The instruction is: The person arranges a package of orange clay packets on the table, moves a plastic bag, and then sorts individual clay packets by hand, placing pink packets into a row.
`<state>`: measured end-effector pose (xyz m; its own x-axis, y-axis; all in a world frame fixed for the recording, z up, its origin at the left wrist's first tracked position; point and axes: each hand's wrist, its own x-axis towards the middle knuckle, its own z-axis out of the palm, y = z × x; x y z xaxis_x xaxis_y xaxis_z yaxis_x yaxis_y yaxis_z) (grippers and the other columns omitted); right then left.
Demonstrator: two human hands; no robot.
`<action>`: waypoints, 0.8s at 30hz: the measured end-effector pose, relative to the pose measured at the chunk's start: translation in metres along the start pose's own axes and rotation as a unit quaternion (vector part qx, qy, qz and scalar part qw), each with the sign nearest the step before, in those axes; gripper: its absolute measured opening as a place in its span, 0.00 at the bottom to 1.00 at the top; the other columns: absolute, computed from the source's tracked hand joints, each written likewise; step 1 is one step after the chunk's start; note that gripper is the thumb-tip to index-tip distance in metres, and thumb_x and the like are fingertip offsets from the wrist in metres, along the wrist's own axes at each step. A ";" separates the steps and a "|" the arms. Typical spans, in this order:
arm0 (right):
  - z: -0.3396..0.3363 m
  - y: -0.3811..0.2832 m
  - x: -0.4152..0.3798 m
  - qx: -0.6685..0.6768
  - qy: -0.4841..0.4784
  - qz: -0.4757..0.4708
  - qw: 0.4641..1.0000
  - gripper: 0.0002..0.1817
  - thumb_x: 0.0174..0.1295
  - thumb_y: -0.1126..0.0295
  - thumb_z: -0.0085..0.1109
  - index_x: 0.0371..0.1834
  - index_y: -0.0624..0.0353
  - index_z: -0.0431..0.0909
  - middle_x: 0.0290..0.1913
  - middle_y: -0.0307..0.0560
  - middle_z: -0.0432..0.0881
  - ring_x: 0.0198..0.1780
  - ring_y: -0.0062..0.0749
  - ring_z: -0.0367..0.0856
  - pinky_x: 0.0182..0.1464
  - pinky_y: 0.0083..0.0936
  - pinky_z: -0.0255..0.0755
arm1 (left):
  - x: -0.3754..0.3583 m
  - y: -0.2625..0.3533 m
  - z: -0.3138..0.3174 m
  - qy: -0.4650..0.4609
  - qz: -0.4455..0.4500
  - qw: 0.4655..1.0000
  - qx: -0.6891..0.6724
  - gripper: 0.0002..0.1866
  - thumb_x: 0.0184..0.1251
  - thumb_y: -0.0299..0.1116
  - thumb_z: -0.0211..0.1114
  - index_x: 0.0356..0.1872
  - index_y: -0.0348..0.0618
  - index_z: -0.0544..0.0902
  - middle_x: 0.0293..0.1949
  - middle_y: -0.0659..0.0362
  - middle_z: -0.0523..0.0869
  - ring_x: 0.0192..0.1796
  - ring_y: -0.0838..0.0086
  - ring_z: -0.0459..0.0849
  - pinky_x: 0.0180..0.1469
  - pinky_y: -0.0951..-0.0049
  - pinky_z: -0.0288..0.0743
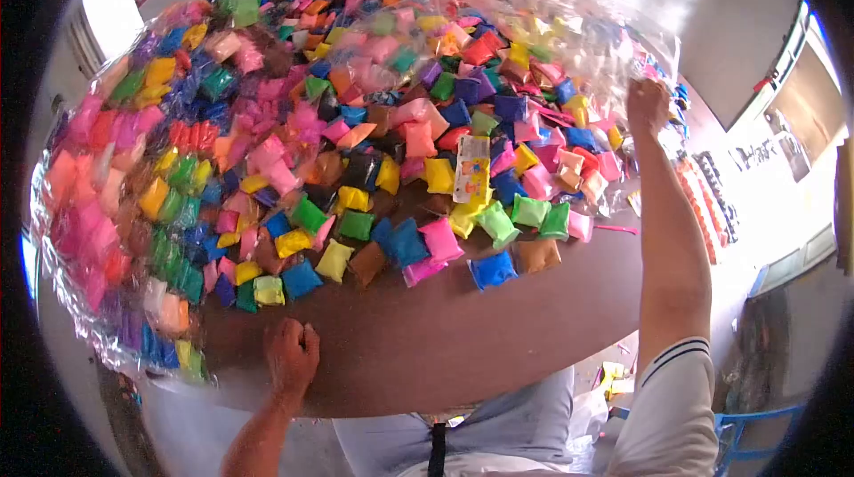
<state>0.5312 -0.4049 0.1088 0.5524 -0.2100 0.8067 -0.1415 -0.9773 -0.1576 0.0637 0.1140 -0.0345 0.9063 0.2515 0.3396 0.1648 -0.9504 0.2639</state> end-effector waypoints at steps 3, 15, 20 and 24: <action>0.001 0.043 -0.013 0.051 -0.039 0.014 0.998 0.11 0.53 0.57 0.63 0.30 0.52 0.82 0.34 0.48 0.84 0.39 0.47 0.82 0.46 0.39 0.75 | 0.001 0.003 -0.004 -0.030 -0.039 0.999 0.005 0.12 0.61 0.31 0.61 0.22 0.42 0.69 0.24 0.51 0.72 0.30 0.51 0.74 0.38 0.54 0.68; -0.034 0.042 0.006 0.097 -0.237 0.104 0.961 0.22 0.51 0.57 0.60 0.49 0.52 0.83 0.50 0.52 0.84 0.52 0.47 0.82 0.57 0.38 0.72 | 0.002 0.000 0.002 -0.007 -0.020 0.999 -0.027 0.11 0.60 0.31 0.61 0.22 0.41 0.70 0.25 0.49 0.75 0.33 0.49 0.76 0.40 0.51 0.67; -0.056 0.012 -0.024 0.278 0.029 0.032 0.960 0.18 0.57 0.63 0.63 0.49 0.60 0.79 0.51 0.55 0.82 0.53 0.47 0.80 0.59 0.40 0.70 | -0.002 -0.010 0.013 0.020 -0.003 1.000 -0.023 0.12 0.60 0.30 0.61 0.22 0.41 0.69 0.24 0.49 0.74 0.32 0.49 0.75 0.39 0.52 0.67; -0.107 -0.040 -0.092 0.298 0.070 -0.122 0.944 0.32 0.57 0.57 0.68 0.62 0.60 0.72 0.65 0.59 0.71 0.65 0.53 0.69 0.65 0.46 0.65 | 0.002 -0.003 0.005 -0.039 -0.052 0.997 -0.038 0.13 0.60 0.30 0.61 0.21 0.41 0.68 0.23 0.50 0.72 0.31 0.50 0.74 0.37 0.52 0.66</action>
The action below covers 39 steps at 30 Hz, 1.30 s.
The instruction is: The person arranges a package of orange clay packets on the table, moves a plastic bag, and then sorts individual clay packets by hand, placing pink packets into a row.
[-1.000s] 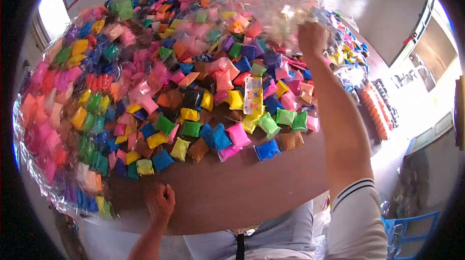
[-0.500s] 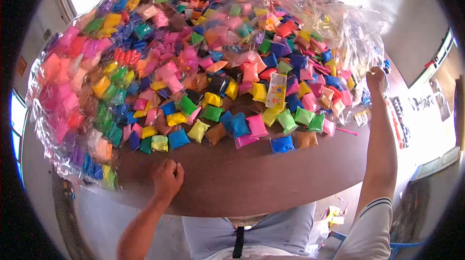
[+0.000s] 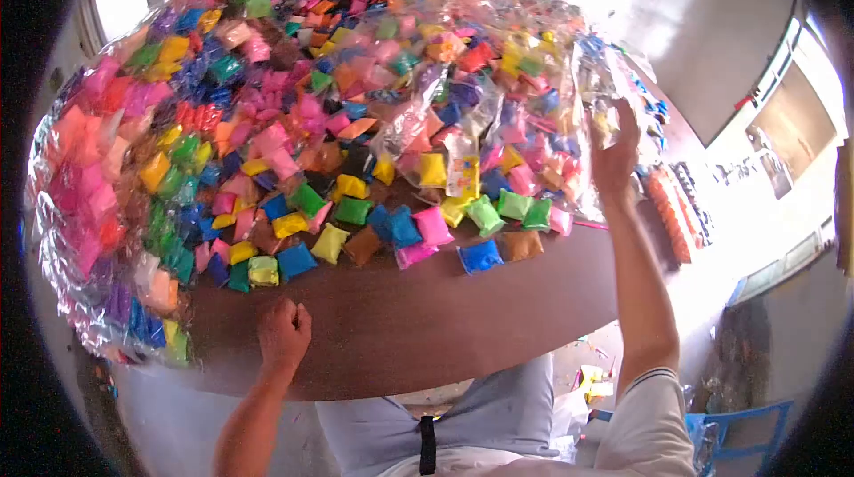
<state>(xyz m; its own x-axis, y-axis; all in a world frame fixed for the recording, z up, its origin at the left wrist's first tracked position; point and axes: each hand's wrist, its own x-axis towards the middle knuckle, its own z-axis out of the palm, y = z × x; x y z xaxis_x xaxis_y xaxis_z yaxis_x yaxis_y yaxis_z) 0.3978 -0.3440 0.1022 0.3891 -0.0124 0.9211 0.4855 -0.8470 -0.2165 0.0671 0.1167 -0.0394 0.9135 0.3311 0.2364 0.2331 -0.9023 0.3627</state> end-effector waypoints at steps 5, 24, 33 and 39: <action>-0.016 -0.088 -0.039 -0.005 -0.191 -0.106 0.976 0.44 0.45 0.46 0.73 0.68 0.43 0.68 0.70 0.58 0.63 0.72 0.56 0.58 0.68 0.56 0.55 | -0.001 -0.007 0.009 0.057 0.048 0.997 -0.007 0.13 0.61 0.30 0.61 0.21 0.39 0.67 0.23 0.50 0.70 0.30 0.53 0.72 0.34 0.53 0.64; -0.011 0.038 -0.070 -0.166 -0.247 -0.042 0.954 0.36 0.54 0.53 0.65 0.67 0.52 0.68 0.72 0.60 0.61 0.73 0.54 0.58 0.68 0.50 0.55 | 0.001 -0.001 0.001 0.071 0.081 0.993 0.058 0.13 0.62 0.30 0.61 0.22 0.41 0.67 0.23 0.51 0.71 0.29 0.53 0.71 0.33 0.53 0.65; 0.013 0.041 -0.041 -0.094 -0.218 0.030 0.971 0.21 0.53 0.61 0.64 0.50 0.57 0.81 0.56 0.55 0.77 0.57 0.48 0.74 0.58 0.41 0.69 | -0.004 -0.006 0.006 0.034 -0.001 0.999 0.009 0.12 0.62 0.31 0.61 0.23 0.42 0.69 0.23 0.53 0.72 0.29 0.53 0.74 0.35 0.53 0.66; 0.007 -0.063 -0.016 0.105 -0.223 -0.003 0.969 0.31 0.50 0.60 0.69 0.60 0.55 0.75 0.62 0.53 0.74 0.62 0.49 0.72 0.63 0.42 0.68 | -0.002 -0.011 0.008 0.061 0.039 0.997 0.026 0.11 0.62 0.31 0.61 0.22 0.43 0.69 0.23 0.53 0.73 0.28 0.53 0.75 0.37 0.54 0.66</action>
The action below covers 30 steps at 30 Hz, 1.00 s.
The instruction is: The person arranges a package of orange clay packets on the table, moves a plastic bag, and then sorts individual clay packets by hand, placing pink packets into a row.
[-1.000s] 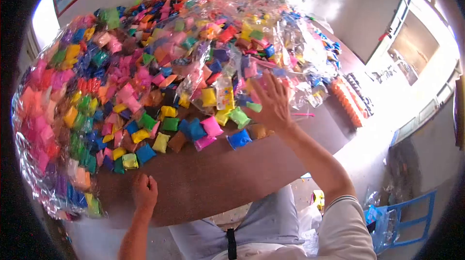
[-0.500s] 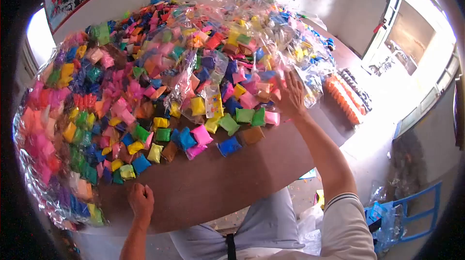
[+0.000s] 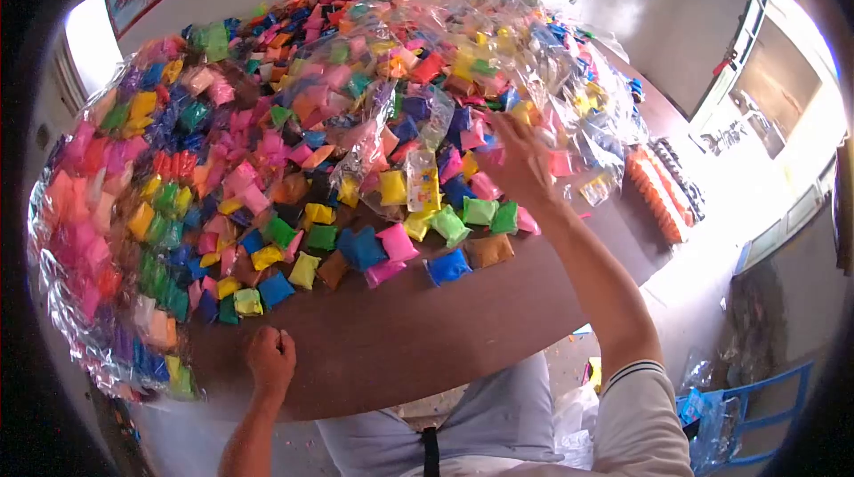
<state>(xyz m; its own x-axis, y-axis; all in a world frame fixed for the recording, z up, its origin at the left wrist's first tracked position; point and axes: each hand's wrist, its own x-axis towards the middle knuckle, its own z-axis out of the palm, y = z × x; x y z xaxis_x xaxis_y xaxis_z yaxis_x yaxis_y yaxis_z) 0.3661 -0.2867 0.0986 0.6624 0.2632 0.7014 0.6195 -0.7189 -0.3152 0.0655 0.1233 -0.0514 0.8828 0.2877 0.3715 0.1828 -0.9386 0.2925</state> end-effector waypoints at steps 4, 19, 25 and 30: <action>0.033 -0.062 0.011 -0.037 -0.070 -0.111 0.991 0.40 0.44 0.53 0.74 0.64 0.53 0.72 0.69 0.56 0.64 0.70 0.53 0.61 0.64 0.45 0.68 | 0.005 0.011 -0.011 -0.025 -0.007 1.000 0.011 0.12 0.61 0.31 0.61 0.20 0.42 0.70 0.23 0.52 0.74 0.29 0.52 0.75 0.39 0.53 0.66; 0.015 -0.074 0.024 -0.180 -0.153 -0.264 0.935 0.05 0.47 0.71 0.62 0.26 0.59 0.80 0.45 0.49 0.81 0.60 0.43 0.74 0.62 0.34 0.69 | 0.000 -0.001 0.006 0.018 0.020 0.999 -0.039 0.12 0.61 0.30 0.60 0.20 0.41 0.70 0.22 0.51 0.73 0.27 0.51 0.74 0.33 0.52 0.65; -0.040 0.040 0.045 -0.063 0.048 -0.156 0.985 0.08 0.47 0.69 0.69 0.25 0.59 0.80 0.52 0.53 0.81 0.59 0.48 0.76 0.61 0.38 0.71 | 0.003 0.016 -0.014 0.029 0.039 0.999 -0.012 0.11 0.62 0.30 0.60 0.22 0.41 0.70 0.23 0.51 0.73 0.29 0.52 0.74 0.33 0.52 0.65; -0.064 0.106 0.042 -0.116 -0.019 0.017 0.993 0.11 0.47 0.66 0.68 0.31 0.60 0.80 0.50 0.55 0.81 0.57 0.48 0.77 0.59 0.39 0.71 | 0.002 0.021 -0.018 -0.034 -0.050 0.998 -0.029 0.10 0.61 0.30 0.61 0.24 0.41 0.71 0.27 0.51 0.76 0.33 0.51 0.77 0.39 0.52 0.68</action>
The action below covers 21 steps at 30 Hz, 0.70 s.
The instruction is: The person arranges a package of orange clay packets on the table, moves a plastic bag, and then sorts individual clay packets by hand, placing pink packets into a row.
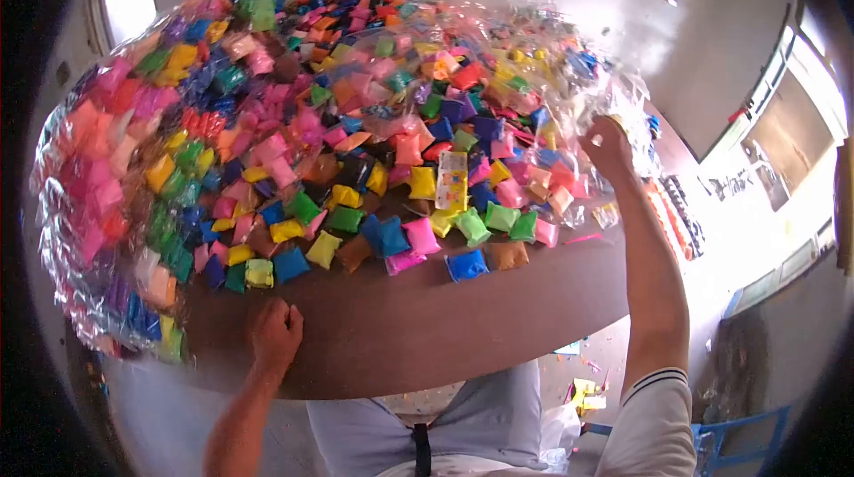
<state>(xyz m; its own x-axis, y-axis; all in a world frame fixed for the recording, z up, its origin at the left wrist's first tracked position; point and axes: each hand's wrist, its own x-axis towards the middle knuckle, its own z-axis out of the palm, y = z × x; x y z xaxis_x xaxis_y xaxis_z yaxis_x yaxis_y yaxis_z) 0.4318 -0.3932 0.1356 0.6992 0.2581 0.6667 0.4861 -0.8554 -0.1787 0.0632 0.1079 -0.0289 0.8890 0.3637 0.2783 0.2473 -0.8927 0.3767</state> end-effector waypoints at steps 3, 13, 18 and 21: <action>0.007 0.012 -0.006 0.023 0.009 0.030 0.999 0.16 0.48 0.65 0.68 0.39 0.60 0.81 0.48 0.53 0.82 0.53 0.49 0.79 0.56 0.38 0.72 | 0.001 -0.006 0.003 0.039 0.055 0.998 0.012 0.09 0.61 0.31 0.61 0.24 0.41 0.72 0.28 0.51 0.77 0.35 0.50 0.78 0.43 0.51 0.69; -0.008 -0.057 0.039 -0.033 0.203 0.126 0.971 0.24 0.52 0.69 0.59 0.56 0.58 0.77 0.58 0.55 0.79 0.61 0.49 0.74 0.65 0.39 0.66 | 0.005 -0.007 0.002 0.022 0.061 0.998 0.026 0.08 0.59 0.32 0.61 0.24 0.43 0.73 0.26 0.52 0.78 0.33 0.51 0.78 0.42 0.51 0.67; 0.021 -0.135 0.048 0.067 0.272 -0.051 0.958 0.20 0.55 0.66 0.65 0.52 0.58 0.78 0.55 0.54 0.79 0.57 0.48 0.77 0.64 0.41 0.66 | 0.004 -0.007 0.001 0.013 0.060 0.998 0.018 0.09 0.60 0.33 0.61 0.23 0.42 0.73 0.26 0.52 0.78 0.32 0.51 0.77 0.41 0.51 0.67; 0.043 -0.217 0.040 0.211 0.039 0.002 0.977 0.27 0.55 0.53 0.69 0.52 0.59 0.77 0.46 0.56 0.83 0.48 0.51 0.83 0.54 0.42 0.74 | 0.005 -0.006 0.001 0.041 0.088 0.995 0.030 0.09 0.59 0.33 0.61 0.23 0.43 0.73 0.26 0.51 0.77 0.31 0.51 0.77 0.40 0.51 0.67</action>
<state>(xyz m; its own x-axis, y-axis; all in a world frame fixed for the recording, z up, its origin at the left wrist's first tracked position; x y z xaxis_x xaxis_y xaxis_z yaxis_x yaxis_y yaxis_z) 0.3769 -0.1782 0.1698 0.6671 0.2066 0.7157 0.6681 -0.5911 -0.4520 0.0663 0.1148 -0.0309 0.8867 0.2190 0.4072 0.1158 -0.9578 0.2631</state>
